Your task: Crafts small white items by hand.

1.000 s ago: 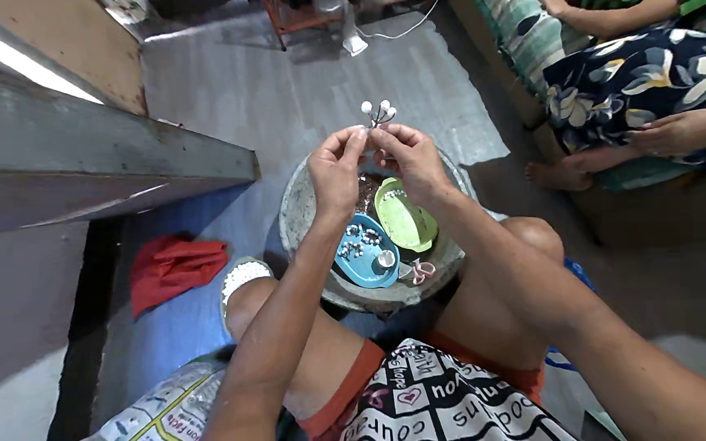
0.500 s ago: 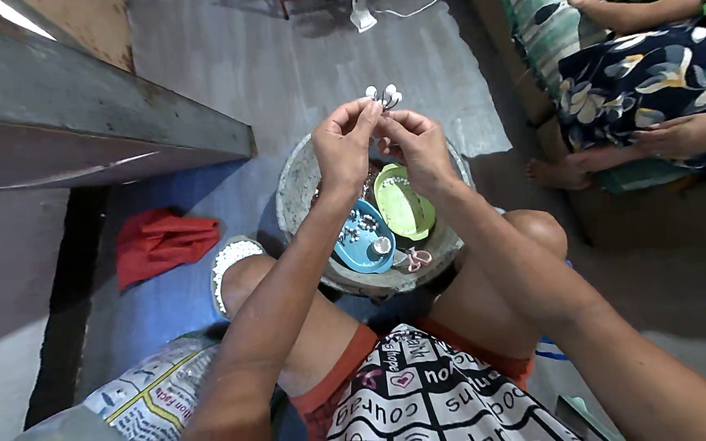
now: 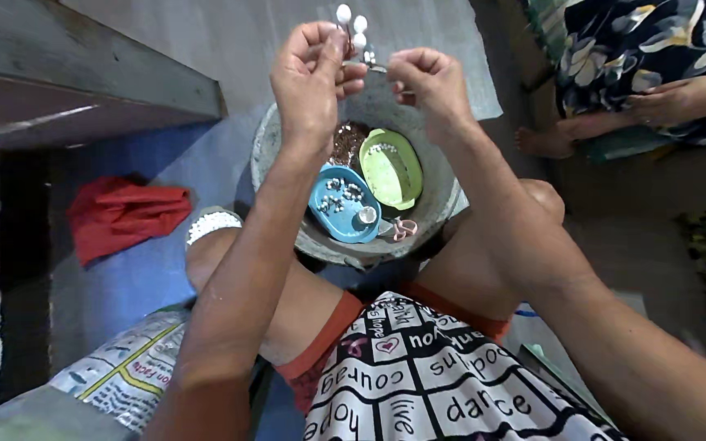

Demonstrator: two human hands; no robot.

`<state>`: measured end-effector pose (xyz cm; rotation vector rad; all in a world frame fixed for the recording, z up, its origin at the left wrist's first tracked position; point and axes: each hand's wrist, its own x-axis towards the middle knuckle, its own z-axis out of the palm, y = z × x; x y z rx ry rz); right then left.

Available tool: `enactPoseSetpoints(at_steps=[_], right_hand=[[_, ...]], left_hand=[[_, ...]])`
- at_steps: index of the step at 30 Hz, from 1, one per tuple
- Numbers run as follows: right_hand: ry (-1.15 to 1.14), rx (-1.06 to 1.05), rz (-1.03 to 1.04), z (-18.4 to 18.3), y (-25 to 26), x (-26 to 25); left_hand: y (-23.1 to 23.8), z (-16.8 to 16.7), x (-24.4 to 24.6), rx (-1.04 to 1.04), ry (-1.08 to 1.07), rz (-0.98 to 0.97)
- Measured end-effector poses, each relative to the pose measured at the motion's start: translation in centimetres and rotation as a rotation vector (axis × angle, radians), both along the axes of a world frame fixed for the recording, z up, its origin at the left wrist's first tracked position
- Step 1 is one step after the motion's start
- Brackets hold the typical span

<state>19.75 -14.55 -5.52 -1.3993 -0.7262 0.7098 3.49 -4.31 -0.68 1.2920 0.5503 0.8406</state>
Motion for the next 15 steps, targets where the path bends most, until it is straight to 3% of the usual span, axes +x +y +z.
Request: enactPoseSetpoints(at_steps=[6,10,15], right_hand=[[-0.012,-0.145,-0.163,-3.2,0.9,3.1],[-0.370,-0.553,-0.103,-10.5,2.9,5.3],[-0.457,-1.153,0.061,-20.3,1.8,4.3]], left_hand=[[0.6,0.9,-0.5,-0.101,-0.061,0.033],[1.2,1.5,-0.8,-0.127,-0.082,0.066],[1.8,1.8,-1.4,-0.106,-0.081,0.043]])
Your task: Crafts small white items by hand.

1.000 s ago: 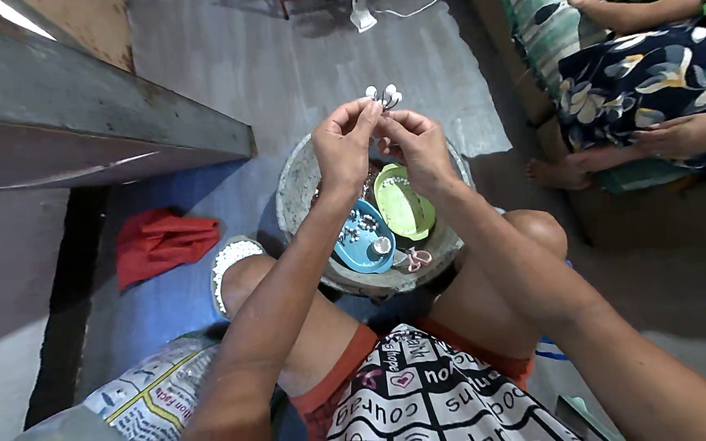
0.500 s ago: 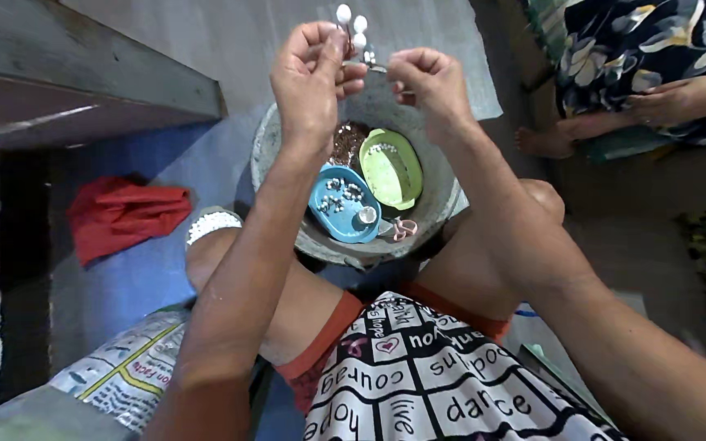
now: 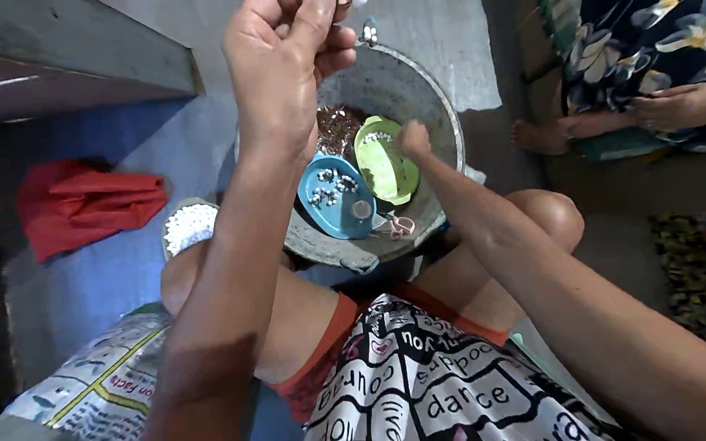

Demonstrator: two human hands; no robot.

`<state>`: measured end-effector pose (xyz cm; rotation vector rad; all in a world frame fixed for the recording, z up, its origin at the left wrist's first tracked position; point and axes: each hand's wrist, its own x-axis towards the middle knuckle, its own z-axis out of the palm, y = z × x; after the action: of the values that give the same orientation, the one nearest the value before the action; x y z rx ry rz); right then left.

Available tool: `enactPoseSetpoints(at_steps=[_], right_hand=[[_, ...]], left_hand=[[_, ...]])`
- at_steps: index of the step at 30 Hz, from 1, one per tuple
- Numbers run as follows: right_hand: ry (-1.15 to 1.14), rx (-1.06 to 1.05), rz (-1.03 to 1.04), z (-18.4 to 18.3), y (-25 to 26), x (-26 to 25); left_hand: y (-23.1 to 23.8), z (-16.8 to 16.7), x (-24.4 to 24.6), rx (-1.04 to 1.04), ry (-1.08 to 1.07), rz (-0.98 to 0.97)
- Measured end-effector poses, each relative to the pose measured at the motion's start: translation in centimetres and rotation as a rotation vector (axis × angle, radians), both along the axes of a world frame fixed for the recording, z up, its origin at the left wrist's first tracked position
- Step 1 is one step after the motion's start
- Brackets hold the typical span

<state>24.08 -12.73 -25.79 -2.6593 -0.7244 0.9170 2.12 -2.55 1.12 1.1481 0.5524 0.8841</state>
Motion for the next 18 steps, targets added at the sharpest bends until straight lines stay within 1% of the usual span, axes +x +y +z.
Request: enactPoseSetpoints(at_steps=[2,3,4,5,6,7,8,9,10,13,15,18], right_hand=[[0.016,-0.161,0.011,-3.9,-1.2,-0.5],[0.004,-0.194,0.012,-5.3,-2.0,-1.0],[-0.050,-0.178,-0.003,-5.9,-2.9,-2.1],[-0.176,-0.115,-0.023,-5.7,-3.8,-3.9],[-0.289,-0.059,-0.022,-3.5,-4.3,-5.9],[0.140,-0.362,0.024,4.1,-2.4,-5.3],[0.206,-0.380,0.022,7.3,-1.8,-5.9],[0.177,-0.330,-0.003,8.0,-1.7,-6.4],[0.181,-0.307,-0.025,7.8,-1.3,-6.1],[0.325,-0.352,-0.028,5.4,0.3,-3.1],[0.314,-0.365,-0.044,4.1,0.8,-2.8],[0.312,-0.385,-0.077,3.6,1.2,-2.6]], left_hand=[[0.2,0.1,-0.4,0.019,0.035,-0.012],[0.4,0.1,-0.6,0.036,0.059,-0.018],[0.5,0.1,-0.8,0.055,0.078,-0.026],[0.6,0.1,-1.0,0.071,0.098,-0.031],[0.7,0.1,-1.2,0.083,0.120,-0.032],[0.8,0.2,-1.3,0.089,0.140,-0.027],[0.9,0.3,-1.5,0.094,0.152,-0.020],[1.0,0.3,-1.5,0.098,0.156,-0.010],[1.1,0.1,-1.5,0.100,0.154,0.001],[1.1,-0.3,-1.6,0.069,0.163,-0.007],[1.4,-0.7,-1.7,0.051,0.170,-0.003],[1.3,-0.9,-2.3,0.051,0.187,-0.044]])
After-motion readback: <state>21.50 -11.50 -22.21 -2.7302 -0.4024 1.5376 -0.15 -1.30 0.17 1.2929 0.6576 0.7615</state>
